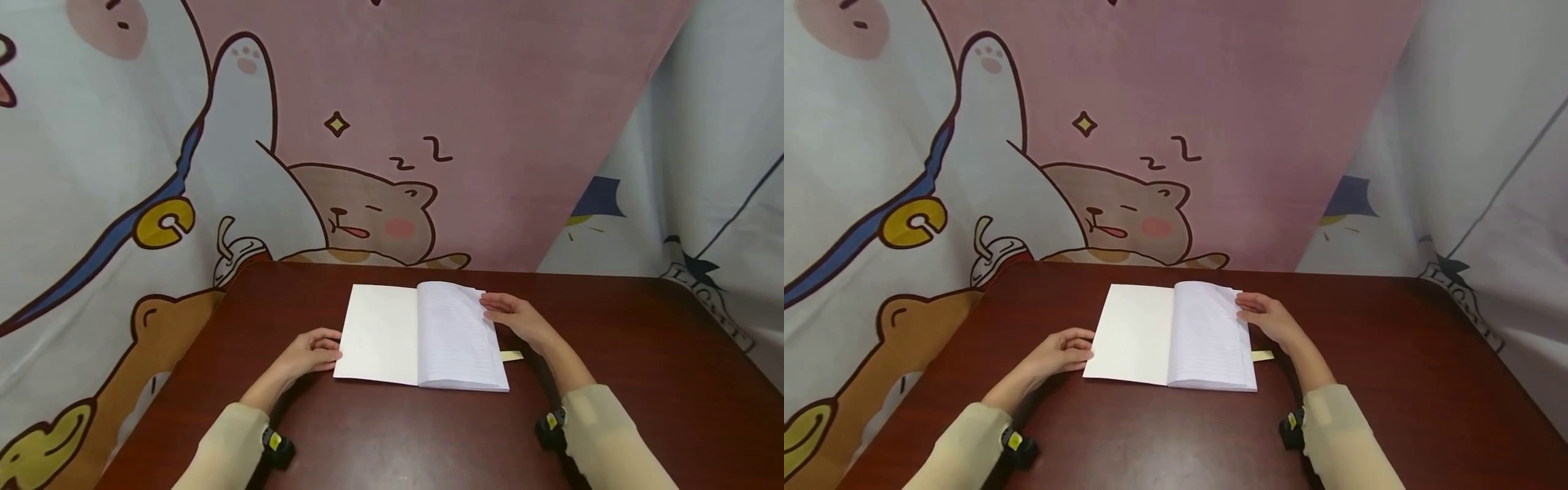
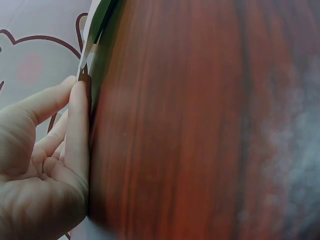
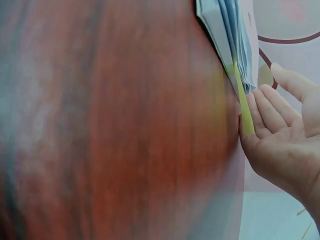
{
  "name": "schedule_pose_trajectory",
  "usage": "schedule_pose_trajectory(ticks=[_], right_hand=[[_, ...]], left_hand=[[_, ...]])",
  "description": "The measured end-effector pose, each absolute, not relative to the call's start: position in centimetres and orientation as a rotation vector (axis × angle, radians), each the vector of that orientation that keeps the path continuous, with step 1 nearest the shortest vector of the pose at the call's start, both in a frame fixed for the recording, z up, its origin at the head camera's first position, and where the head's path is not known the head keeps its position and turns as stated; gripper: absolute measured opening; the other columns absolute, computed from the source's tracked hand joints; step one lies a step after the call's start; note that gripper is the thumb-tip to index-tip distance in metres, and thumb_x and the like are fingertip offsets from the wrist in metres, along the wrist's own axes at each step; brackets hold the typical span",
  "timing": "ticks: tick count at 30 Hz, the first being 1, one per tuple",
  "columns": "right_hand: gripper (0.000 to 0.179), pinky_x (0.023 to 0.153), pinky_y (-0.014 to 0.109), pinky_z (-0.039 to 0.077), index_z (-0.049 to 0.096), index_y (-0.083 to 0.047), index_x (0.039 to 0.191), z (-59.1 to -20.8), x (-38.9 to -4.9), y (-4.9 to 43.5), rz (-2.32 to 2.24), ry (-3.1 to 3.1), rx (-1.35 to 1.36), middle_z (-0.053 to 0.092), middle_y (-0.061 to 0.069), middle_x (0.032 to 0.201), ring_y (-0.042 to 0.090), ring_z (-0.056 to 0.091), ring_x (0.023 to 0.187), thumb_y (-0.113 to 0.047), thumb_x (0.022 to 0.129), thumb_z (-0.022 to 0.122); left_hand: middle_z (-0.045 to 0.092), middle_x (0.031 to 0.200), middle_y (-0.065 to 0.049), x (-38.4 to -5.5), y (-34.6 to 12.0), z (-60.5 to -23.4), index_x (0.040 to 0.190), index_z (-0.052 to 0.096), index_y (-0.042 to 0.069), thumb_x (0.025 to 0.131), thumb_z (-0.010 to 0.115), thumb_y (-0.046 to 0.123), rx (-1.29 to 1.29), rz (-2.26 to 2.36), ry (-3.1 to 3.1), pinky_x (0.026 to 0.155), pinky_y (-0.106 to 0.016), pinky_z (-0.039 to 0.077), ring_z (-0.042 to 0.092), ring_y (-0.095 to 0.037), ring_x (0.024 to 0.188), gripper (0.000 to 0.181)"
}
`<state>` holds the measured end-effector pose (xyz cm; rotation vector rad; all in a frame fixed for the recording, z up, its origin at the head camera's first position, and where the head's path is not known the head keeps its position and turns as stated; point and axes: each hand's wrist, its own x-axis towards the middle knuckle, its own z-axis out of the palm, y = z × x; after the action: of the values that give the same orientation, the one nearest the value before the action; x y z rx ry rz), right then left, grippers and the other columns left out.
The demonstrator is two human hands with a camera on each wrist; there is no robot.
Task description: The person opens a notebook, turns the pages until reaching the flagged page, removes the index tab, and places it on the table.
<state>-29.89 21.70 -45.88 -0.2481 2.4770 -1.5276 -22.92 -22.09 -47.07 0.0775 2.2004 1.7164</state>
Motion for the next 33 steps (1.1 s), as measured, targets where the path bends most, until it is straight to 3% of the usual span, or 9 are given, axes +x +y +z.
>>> schedule_pose_trajectory(ticks=[33], right_hand=[[0.049,0.12,0.058,0.025,0.043,0.002,0.146,-45.5,-29.4,20.6,-1.645,2.414,-0.173,0.046,0.026,0.149,0.04,0.039,0.141,-0.016,0.102,0.055]], left_hand=[[0.063,0.107,-0.009,-23.0,-22.2,-47.2,0.133,0.051,-0.008,0.094,0.066,0.006,0.084,1.76,2.184,0.08,-0.023,0.058,0.064,-0.008,0.088,0.045]])
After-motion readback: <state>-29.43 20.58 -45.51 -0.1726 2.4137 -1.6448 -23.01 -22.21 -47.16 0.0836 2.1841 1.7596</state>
